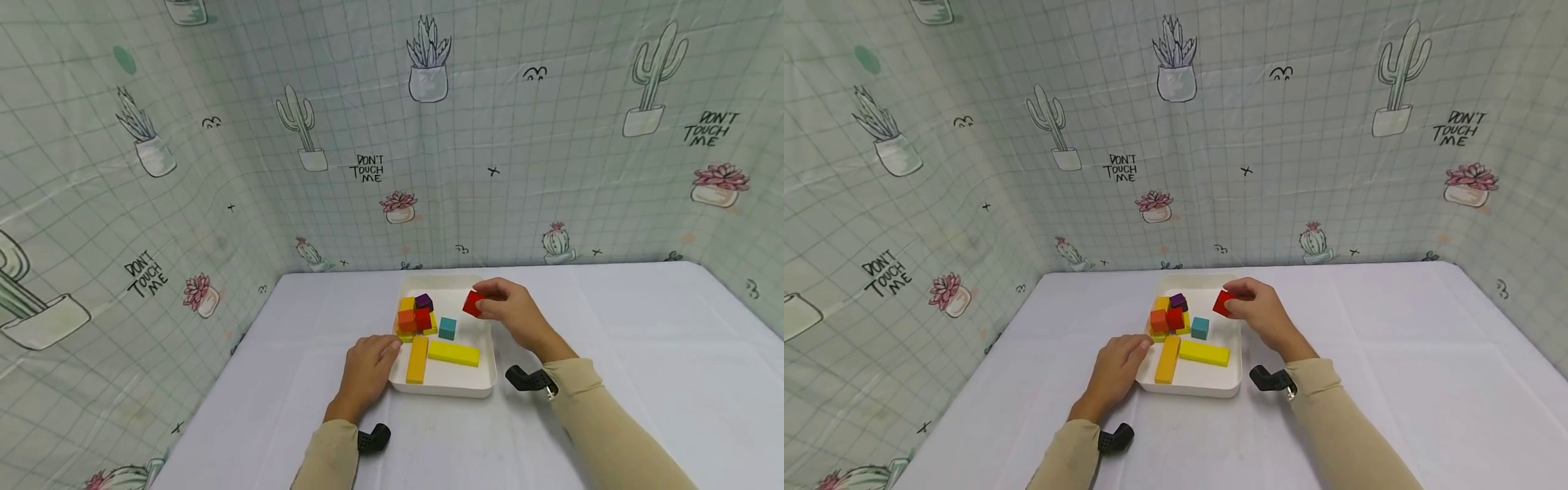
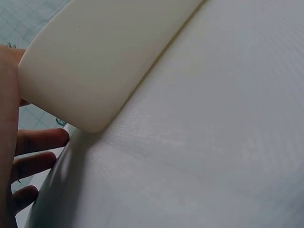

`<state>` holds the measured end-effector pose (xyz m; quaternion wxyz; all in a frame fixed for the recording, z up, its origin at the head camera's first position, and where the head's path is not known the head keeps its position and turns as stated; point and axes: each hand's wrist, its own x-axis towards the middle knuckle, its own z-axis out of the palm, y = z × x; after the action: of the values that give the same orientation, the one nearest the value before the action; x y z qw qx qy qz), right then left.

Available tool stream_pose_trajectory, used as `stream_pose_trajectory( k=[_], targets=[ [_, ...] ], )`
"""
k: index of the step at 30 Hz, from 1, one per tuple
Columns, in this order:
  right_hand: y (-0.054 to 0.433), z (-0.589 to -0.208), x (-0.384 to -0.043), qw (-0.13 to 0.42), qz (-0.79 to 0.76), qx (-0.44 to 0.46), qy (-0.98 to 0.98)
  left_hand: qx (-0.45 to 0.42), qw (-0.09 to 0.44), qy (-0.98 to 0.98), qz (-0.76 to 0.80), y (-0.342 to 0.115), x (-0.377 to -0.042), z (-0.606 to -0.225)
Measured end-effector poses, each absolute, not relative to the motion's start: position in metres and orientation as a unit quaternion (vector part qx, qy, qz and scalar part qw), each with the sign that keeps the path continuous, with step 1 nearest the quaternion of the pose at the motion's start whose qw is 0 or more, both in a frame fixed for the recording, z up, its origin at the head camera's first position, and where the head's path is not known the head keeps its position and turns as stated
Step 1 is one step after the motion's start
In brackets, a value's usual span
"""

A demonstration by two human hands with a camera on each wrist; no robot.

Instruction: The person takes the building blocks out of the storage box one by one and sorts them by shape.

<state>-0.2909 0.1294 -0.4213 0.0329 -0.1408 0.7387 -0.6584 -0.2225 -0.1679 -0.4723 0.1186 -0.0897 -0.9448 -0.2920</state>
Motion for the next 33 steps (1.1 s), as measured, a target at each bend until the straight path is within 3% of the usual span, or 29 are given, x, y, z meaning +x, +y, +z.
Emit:
stream_pose_trajectory(
  k=[22,33],
  targets=[
    [0.146,-0.411,-0.295,-0.014,-0.649,-0.078,0.757,-0.097,0.117,-0.941,-0.302,-0.166,-0.223,-0.467],
    [0.159,-0.409,-0.312,-0.006,-0.684,-0.079,0.726,-0.089,0.114,-0.939,-0.312,-0.168,-0.224,-0.469]
  ],
)
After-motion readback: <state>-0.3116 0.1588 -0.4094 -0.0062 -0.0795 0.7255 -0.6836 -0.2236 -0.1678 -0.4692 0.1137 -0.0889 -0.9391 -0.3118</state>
